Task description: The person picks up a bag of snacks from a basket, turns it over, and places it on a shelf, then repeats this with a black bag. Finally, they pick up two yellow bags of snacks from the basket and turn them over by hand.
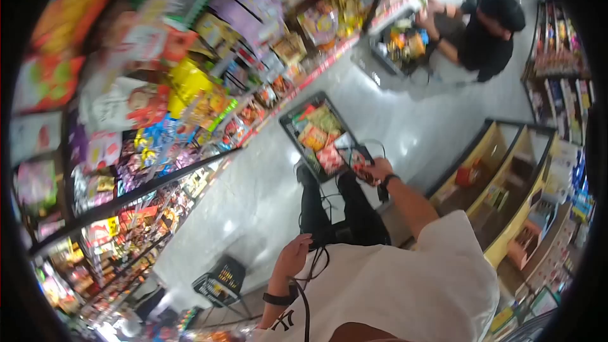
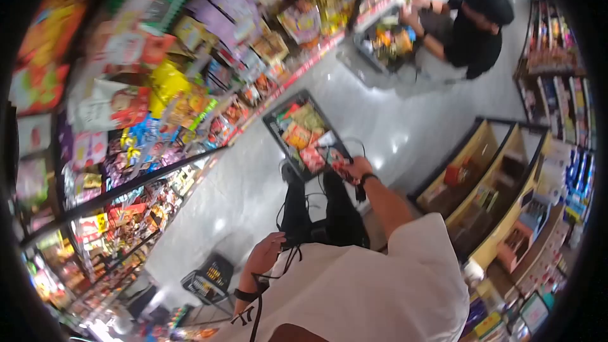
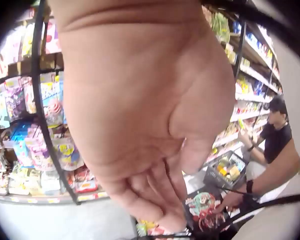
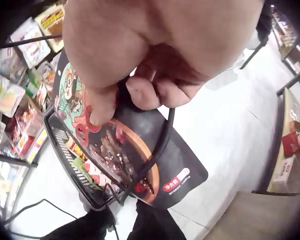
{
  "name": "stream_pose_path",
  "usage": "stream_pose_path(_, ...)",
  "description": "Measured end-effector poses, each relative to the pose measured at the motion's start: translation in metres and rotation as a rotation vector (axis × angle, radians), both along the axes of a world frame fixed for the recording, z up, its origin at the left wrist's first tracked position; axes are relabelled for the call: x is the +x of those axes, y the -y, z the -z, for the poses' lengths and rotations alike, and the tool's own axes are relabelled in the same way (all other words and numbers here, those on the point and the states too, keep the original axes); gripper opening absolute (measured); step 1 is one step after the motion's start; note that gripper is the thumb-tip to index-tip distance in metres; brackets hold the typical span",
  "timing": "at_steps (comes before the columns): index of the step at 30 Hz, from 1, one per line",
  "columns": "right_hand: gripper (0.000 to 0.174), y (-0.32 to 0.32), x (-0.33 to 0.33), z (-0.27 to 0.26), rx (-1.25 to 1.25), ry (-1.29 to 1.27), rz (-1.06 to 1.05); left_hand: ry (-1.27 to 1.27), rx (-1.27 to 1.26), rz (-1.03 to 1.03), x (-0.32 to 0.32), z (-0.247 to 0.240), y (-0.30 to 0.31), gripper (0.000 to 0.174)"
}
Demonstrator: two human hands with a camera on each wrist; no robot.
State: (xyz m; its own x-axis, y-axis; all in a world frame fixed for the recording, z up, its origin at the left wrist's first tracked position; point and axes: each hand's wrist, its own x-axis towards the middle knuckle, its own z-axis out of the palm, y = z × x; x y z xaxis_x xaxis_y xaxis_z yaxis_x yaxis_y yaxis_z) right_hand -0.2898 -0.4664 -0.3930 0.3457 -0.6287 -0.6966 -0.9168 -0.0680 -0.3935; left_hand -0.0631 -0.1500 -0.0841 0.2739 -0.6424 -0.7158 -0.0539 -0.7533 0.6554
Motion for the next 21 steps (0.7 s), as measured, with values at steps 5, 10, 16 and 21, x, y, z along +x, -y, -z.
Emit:
stream_pose_path(5, 0.044, 0.027, -0.047, -0.088, -0.122, 0.112, -0.244, 0.186, -0.23, -0.029, -0.011, -0.03, 0.045, 0.032)
stream_pose_path(10, 0.043, 0.023, -0.051, -0.132, -0.145, 0.139, -0.365, 0.248, -0.263, 0.057, -0.018, -0.033, 0.02, 0.035)
stream_pose_path(16, 0.04, -0.026, 0.008, -0.164, -0.304, 0.36, -0.424, 0.36, -0.248, 0.037, 0.008, -0.061, -0.022, 0.037)
stream_pose_path(21, 0.039, -0.061, 0.075, -0.233, -0.252, 0.536, -0.669, 0.308, -0.365, -0.05, 0.015, -0.078, -0.062, 0.041)
